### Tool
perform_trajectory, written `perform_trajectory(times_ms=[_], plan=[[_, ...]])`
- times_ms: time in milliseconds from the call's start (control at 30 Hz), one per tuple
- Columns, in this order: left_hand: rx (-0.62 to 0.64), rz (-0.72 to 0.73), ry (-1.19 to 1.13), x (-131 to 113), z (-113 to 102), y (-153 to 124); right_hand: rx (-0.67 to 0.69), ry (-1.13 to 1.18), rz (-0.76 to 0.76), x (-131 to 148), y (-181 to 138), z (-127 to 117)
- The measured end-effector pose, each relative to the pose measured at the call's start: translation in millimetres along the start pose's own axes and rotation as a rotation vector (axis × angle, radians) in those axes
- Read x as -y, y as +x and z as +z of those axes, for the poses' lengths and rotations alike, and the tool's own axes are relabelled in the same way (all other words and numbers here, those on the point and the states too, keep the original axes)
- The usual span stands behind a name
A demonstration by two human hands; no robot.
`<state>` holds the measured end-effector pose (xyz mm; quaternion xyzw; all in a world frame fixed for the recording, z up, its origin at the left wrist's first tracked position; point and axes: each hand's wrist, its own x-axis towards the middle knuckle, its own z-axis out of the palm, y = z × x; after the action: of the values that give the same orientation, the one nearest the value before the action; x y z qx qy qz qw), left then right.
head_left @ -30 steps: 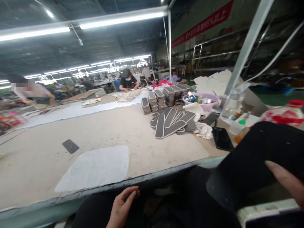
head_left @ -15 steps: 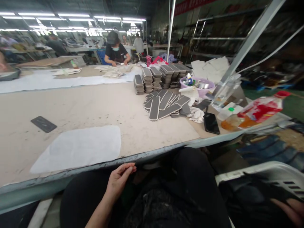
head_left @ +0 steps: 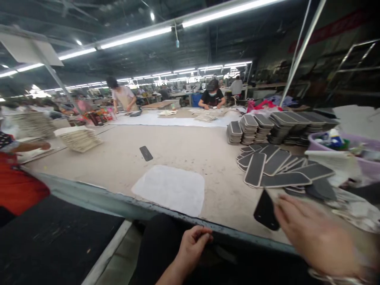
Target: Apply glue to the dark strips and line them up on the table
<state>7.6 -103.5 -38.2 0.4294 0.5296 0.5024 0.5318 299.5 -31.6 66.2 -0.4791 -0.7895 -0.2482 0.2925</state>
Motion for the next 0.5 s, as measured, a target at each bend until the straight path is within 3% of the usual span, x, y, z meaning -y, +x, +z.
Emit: perform_trajectory(times_ms=[67, 167, 233, 367, 500], plan=[[0.012, 0.006, 0.016, 0.6, -1.4, -0.5, 0.08, 0.056, -0.116, 45.5, 8.9, 33.7], [0.02, -0.002, 0.046, -1.0, -1.6, -0.2, 0.247, 0.22, -0.132, 105.9, 2.0, 73.6], [0.011, 0.026, 0.087, -1.4, -0.3, 1.4, 0.288, 0.281, -0.14, 131.3, -7.4, 88.0], [-0.018, 0.157, 0.26, 1.7, 2.6, 6.9, 0.342, 0.335, -0.149, 140.8, -14.4, 89.5], [-0.031, 0.203, 0.452, 3.5, 2.5, 12.7, 0.369, 0.374, -0.159, 113.0, -12.8, 84.8]])
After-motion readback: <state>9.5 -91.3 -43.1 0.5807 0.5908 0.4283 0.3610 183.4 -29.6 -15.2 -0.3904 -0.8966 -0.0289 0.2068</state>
